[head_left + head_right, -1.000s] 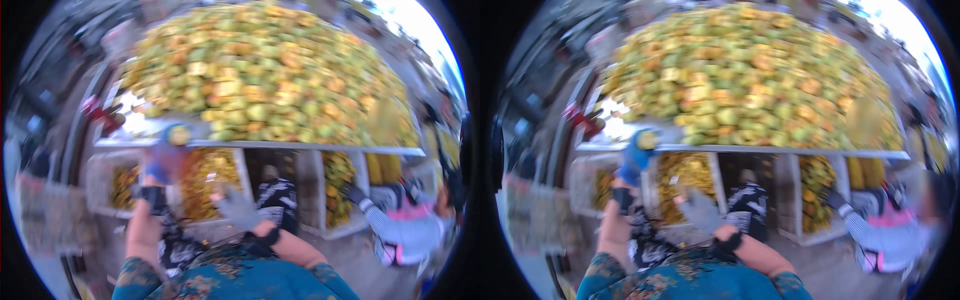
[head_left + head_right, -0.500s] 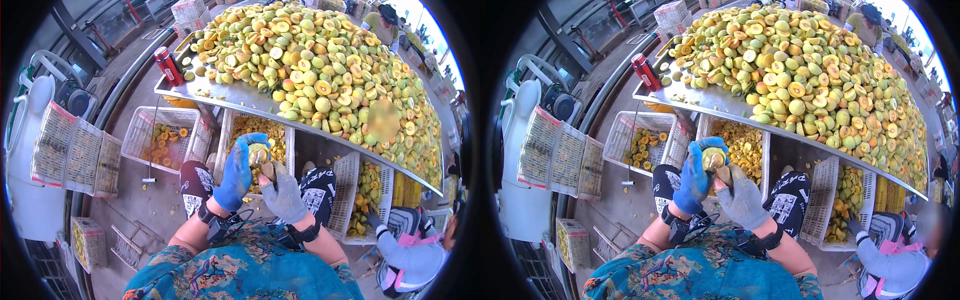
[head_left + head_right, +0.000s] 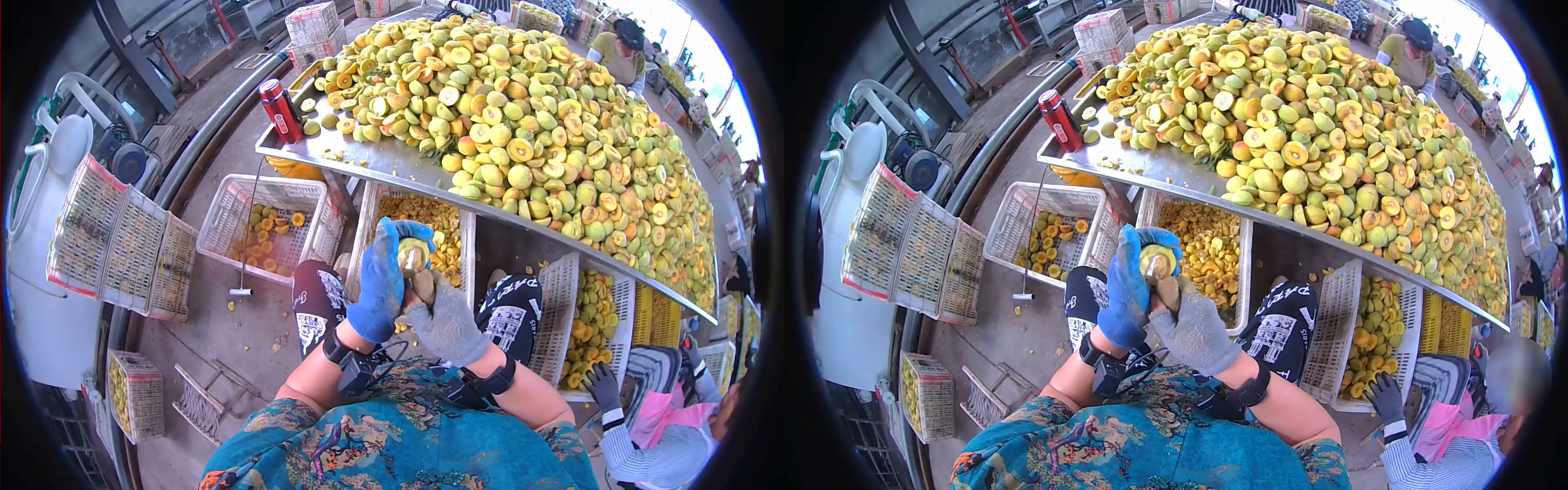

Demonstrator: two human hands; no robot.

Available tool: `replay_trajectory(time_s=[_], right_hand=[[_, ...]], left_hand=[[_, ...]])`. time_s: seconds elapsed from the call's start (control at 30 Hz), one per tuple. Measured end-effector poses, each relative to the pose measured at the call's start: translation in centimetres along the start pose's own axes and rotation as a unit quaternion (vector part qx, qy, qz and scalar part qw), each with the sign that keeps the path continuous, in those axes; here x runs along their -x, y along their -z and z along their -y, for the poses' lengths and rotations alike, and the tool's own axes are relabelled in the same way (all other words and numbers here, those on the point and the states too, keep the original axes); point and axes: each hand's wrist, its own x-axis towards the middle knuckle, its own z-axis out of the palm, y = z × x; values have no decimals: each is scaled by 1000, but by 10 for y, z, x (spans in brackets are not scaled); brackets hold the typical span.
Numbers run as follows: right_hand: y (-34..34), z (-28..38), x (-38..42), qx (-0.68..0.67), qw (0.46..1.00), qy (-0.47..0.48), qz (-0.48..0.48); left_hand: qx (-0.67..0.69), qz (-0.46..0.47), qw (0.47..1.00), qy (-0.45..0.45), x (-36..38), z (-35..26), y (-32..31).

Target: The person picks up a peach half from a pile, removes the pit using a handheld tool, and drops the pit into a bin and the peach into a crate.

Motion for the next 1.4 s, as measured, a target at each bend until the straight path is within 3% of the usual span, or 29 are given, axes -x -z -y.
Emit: replay_trajectory(time_s=[0.23,0.33,0.4,0.43,0.6,0.63,0.7,0.73,0.8,0.93,1.0,1.1,1.17,1.33,1.4], right_hand=[[15,-2,-3,-54,996,-43,60],[18,-8,-4,-16,994,-69,87],[17,-15,-2,133,990,-39,38],[16,-19,-3,133,990,-41,36],[32,-15,-7,-132,974,-120,141],[29,-20,-6,-134,973,-122,140],[23,-31,-7,44,994,-56,87],[25,-32,-8,43,994,-57,84],[30,-32,-7,-99,968,-156,171],[33,-18,-5,-162,944,-211,194],[37,-12,-9,-58,988,-84,114],[49,-10,-14,57,991,-50,114],[53,-13,-13,95,987,-54,118],[58,-21,-9,129,984,-12,119],[59,-21,-11,-101,943,-197,249]], left_hand=[[-59,24,998,27,-9,1,0],[-100,45,994,24,-10,9,3],[-104,53,993,30,-9,11,0],[-95,50,993,39,-8,10,-1],[-95,106,990,7,-12,10,3],[-120,117,986,-5,-14,11,3],[-146,129,981,-15,-16,11,4],[-158,139,978,-2,-18,13,5],[-168,151,974,14,-19,13,1],[-91,199,976,-7,-20,5,-2],[-64,233,970,-8,-31,1,1],[-87,300,950,-15,-45,5,5],[-89,368,922,-78,-52,9,5],[-76,372,925,-13,-50,12,4],[-26,351,936,-10,-46,20,5]])
